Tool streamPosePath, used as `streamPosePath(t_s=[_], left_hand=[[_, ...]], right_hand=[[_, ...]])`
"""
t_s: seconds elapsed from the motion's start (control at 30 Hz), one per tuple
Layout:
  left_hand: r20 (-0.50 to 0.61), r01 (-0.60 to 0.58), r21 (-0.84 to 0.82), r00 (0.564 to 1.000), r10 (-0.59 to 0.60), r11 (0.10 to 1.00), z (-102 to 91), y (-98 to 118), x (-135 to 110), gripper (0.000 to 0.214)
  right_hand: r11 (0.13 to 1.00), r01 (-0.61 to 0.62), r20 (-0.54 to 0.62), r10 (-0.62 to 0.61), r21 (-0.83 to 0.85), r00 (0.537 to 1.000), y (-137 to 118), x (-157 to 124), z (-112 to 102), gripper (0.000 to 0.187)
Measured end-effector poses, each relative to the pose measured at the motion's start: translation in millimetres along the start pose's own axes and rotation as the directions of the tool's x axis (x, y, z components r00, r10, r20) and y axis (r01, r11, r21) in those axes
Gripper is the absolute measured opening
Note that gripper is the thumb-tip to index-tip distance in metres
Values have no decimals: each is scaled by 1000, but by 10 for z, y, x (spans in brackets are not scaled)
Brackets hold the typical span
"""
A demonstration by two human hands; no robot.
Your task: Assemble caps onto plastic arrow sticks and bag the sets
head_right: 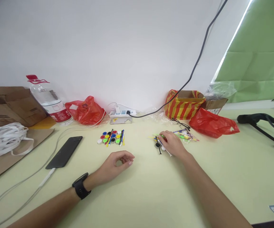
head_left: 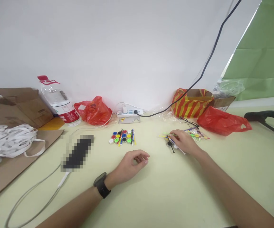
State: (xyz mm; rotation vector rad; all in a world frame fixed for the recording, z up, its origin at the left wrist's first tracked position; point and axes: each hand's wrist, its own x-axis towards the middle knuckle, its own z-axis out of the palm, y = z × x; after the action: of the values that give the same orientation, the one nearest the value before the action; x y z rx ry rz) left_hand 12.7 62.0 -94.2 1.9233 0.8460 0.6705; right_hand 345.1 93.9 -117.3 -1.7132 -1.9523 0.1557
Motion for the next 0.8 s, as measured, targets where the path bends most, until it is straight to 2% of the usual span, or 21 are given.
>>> streamPosePath(t_s=[0.1, 0.23, 0.4, 0.63, 0.73, 0.8], left_hand=[[7, -14, 21, 1000, 13, 1000, 0, 6, -7, 18], [8, -32, 57, 999, 32, 998, 0, 13, -16, 17], [16, -66, 79, 998, 65, 995, -4, 14, -28, 15], [32, -100, 104, 995, 97, 990, -2, 7, -41, 13], [27, -127, 139, 992, 125, 982, 0, 9, -49, 14], [-16, -172, 189, 984, 178, 967, -5, 24, -60, 18]], right_hand=[[1000, 9, 66, -8, -24, 998, -142, -55, -43, 37], [998, 63, 97, -61, -13, 993, -256, -117, -73, 45], [991, 121, 125, -127, 56, 984, -302, -149, -19, 33], [977, 158, 162, -181, 146, 970, -409, -190, -43, 34], [954, 193, 211, -242, 231, 947, -518, -234, -78, 39], [930, 216, 244, -293, 298, 924, -649, -284, -78, 40]])
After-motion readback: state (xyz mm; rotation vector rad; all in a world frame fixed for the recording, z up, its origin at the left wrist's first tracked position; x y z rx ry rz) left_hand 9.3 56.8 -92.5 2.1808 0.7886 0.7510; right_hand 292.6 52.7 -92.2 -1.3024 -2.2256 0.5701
